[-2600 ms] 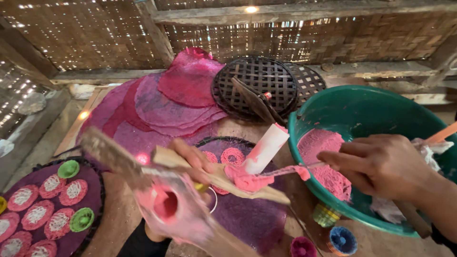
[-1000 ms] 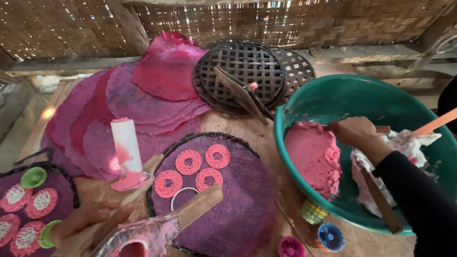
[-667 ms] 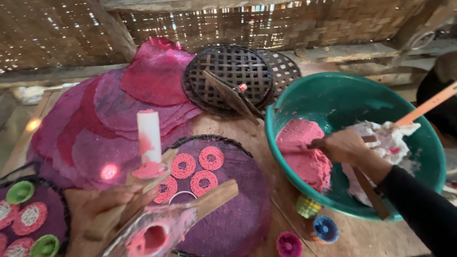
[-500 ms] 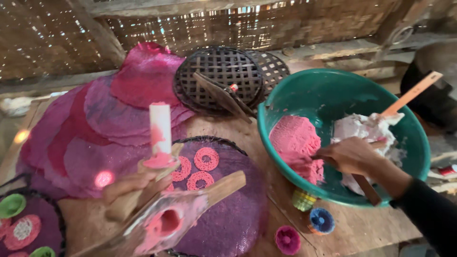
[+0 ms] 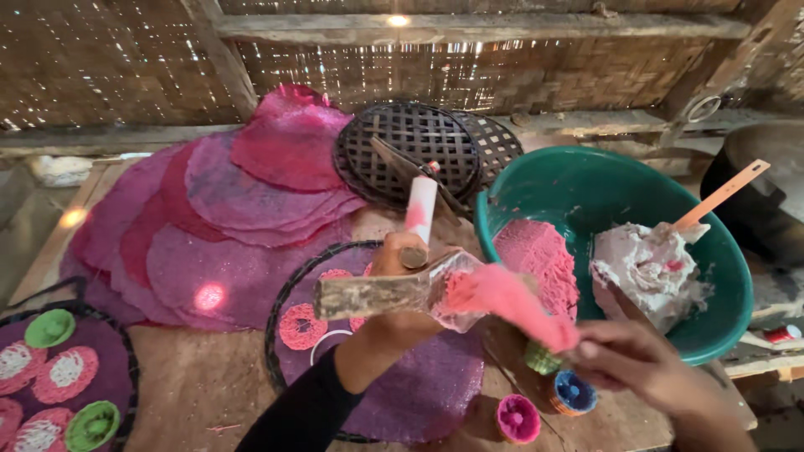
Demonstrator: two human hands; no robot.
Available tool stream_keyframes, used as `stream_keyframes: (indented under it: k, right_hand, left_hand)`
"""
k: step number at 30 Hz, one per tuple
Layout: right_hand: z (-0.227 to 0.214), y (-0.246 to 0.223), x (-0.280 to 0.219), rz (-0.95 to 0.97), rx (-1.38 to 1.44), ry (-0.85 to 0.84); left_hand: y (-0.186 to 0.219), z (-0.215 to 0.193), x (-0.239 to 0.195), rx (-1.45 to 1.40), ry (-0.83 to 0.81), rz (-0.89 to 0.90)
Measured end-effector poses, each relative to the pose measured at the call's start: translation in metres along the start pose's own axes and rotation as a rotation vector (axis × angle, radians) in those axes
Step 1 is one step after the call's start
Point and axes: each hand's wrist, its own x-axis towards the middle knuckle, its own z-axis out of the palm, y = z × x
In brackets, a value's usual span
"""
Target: The person uses a wooden tool to press pink and white paste into circular molds on a purple mat. They repeatedly scoop paste from a green bowl, fill the tool, and press it onto the mat to form decorative rings.
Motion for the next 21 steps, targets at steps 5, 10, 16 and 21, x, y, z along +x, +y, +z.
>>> stream_keyframes:
  k: [5, 10, 16, 21]
  right_hand:
    - [0.026, -0.039, 0.013, 0.012, -0.129, -0.047]
    - [0.072, -0.107, 0.020, 0.202, -1.209, 0.292]
    - [0.162, -0.099, 0.021, -0.322, -1.521, 0.528]
    - [0.158, -0.093, -0.018, -0.317, -1.310, 0.713]
  left_hand:
    - [0.006, -0.015, 0.003, 0.390, -0.009, -0.050]
    - [0.007, -0.027, -0.004, 0.665, -0.268, 0.276]
    - [0.004, -0.035, 0.006, 0.786, -0.351, 0.222]
    - [-0.005, -0.058, 0.016, 0.670, -0.149, 0.113]
